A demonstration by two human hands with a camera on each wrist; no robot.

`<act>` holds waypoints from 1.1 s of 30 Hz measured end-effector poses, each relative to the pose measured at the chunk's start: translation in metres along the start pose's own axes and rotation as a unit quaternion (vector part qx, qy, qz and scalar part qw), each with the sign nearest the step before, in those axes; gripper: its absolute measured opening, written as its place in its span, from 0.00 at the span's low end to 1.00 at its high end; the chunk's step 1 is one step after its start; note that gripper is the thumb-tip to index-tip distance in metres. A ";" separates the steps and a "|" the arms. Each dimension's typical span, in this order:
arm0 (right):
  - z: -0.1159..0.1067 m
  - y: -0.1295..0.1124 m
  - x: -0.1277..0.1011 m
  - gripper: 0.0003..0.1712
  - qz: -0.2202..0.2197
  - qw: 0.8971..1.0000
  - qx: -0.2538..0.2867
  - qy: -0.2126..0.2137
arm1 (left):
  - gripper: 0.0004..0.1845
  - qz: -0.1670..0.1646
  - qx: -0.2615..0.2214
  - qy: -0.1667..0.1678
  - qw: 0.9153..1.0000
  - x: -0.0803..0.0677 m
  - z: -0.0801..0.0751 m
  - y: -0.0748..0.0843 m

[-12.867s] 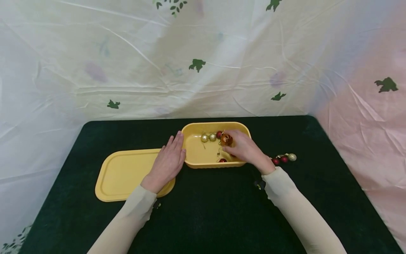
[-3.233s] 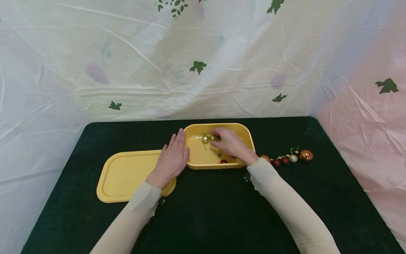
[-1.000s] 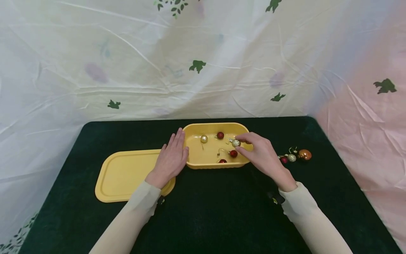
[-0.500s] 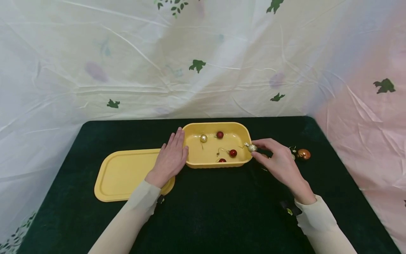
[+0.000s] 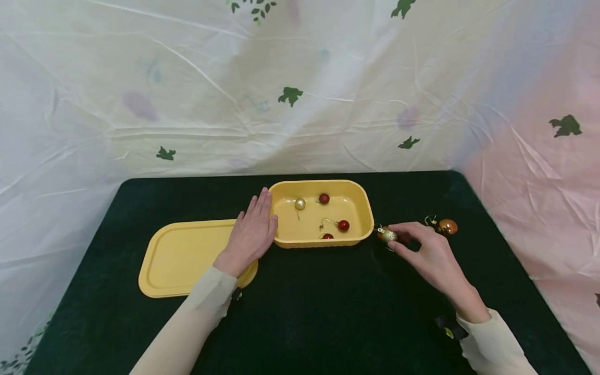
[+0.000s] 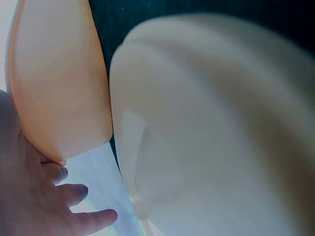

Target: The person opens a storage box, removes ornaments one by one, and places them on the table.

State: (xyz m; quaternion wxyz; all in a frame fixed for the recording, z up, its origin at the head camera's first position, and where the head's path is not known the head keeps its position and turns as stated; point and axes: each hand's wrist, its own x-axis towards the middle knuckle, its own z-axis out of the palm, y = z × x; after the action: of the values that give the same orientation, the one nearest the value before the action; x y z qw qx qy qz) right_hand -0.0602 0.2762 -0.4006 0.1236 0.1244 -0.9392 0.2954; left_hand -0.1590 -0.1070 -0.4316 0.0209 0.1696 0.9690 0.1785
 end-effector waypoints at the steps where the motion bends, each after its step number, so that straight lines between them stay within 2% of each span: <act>1: 0.001 0.002 -0.003 0.18 0.001 1.000 -0.003 0.000 | 0.36 0.000 0.000 0.000 1.000 0.000 0.000 0.000; 17: 0.006 0.021 -0.028 0.17 0.024 0.999 -0.036 0.001 | 0.37 -0.002 0.004 -0.004 1.000 0.000 0.001 0.000; 33: 0.012 0.031 -0.036 0.17 0.029 0.999 -0.027 -0.038 | 0.37 -0.002 0.006 -0.007 1.000 -0.001 -0.001 0.001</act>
State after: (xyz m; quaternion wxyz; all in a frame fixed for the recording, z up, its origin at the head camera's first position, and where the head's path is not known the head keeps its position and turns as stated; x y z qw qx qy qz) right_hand -0.0374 0.2995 -0.4375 0.0827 0.1052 -0.9539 0.2688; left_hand -0.1579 -0.1065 -0.4303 0.0267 0.1691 0.9703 0.1711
